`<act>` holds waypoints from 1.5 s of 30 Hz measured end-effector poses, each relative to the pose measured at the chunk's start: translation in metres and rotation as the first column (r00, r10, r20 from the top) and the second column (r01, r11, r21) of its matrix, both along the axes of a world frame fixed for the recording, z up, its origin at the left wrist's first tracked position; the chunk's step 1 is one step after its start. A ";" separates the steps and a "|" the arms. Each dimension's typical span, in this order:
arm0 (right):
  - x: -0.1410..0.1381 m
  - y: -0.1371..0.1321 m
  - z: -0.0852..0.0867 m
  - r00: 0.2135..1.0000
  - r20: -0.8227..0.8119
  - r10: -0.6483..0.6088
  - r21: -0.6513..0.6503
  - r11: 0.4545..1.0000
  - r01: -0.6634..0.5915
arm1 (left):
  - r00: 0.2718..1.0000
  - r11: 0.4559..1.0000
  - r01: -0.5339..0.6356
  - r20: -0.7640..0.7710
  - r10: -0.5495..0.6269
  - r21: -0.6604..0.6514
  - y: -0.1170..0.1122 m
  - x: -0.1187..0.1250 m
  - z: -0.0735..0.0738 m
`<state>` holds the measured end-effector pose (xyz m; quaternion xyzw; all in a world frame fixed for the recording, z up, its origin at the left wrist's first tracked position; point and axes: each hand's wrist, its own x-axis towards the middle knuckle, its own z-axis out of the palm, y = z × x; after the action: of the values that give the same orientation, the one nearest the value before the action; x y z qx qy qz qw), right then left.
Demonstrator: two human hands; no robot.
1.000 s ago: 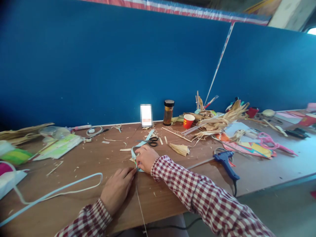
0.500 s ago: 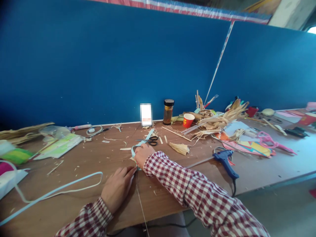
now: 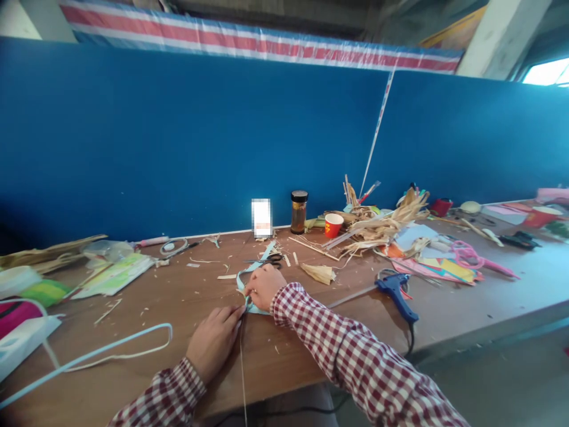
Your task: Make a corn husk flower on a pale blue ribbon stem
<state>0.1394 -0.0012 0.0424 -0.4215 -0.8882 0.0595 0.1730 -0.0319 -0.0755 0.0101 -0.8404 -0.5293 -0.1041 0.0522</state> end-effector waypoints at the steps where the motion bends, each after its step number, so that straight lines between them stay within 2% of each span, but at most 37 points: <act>1: 0.001 0.000 -0.001 0.999 -0.025 0.032 0.034 0.999 -0.031 | 1.000 1.000 -0.003 0.001 0.003 -0.003 0.000 0.000 0.000; 5: 0.003 0.000 -0.007 0.993 -0.027 0.114 0.073 0.991 -0.112 | 1.000 1.000 -0.004 0.007 0.004 -0.005 0.001 0.000 -0.001; 14: 0.002 -0.003 -0.006 0.994 0.024 0.104 0.015 0.994 -0.105 | 0.999 1.000 0.024 0.038 -0.024 0.016 0.001 -0.001 -0.001; 20: 0.001 -0.004 -0.005 0.995 0.028 0.091 0.004 0.996 -0.091 | 0.999 1.000 -0.012 0.037 0.011 0.014 0.001 0.001 0.000; 24: 0.002 -0.005 -0.010 0.996 0.008 0.087 0.000 0.996 -0.087 | 0.998 0.999 -0.031 0.058 0.031 0.012 0.003 -0.002 -0.006; 30: 0.001 0.001 -0.022 0.993 -0.088 0.082 0.015 0.997 -0.081 | 0.992 0.996 0.001 0.124 -0.012 0.090 0.008 -0.008 -0.016; 33: 0.001 0.000 -0.012 0.970 -0.194 0.147 0.066 0.988 -0.136 | 0.984 0.992 0.006 0.178 -0.029 0.127 0.007 -0.009 -0.016; 35: 0.006 -0.007 -0.001 0.949 -0.281 0.141 0.089 0.989 -0.121 | 0.973 0.989 -0.011 0.231 -0.023 0.145 0.006 -0.009 -0.015; 39: 0.038 -0.033 0.013 0.927 -0.373 -0.043 0.011 0.999 0.051 | 0.941 0.987 -0.017 0.336 -0.039 0.161 0.004 -0.013 -0.013; 42: 0.085 -0.058 0.012 0.940 -0.299 -0.163 -0.008 0.986 0.168 | 0.928 0.986 -0.003 0.367 -0.059 0.169 0.005 -0.018 -0.015; 44: 0.124 -0.074 0.011 0.924 -0.240 -0.299 0.048 0.947 0.319 | 0.925 0.984 -0.019 0.376 -0.050 0.176 0.006 -0.020 -0.017; 45: 0.145 -0.081 0.011 0.898 -0.209 -0.388 0.100 0.905 0.414 | 0.927 0.986 -0.024 0.374 -0.039 0.163 0.007 -0.021 -0.017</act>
<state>0.2848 -0.0820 0.0533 -0.5749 -0.7642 -0.0020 0.2924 -0.0531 -0.0685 -0.0069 -0.7997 -0.5158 -0.3067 0.0184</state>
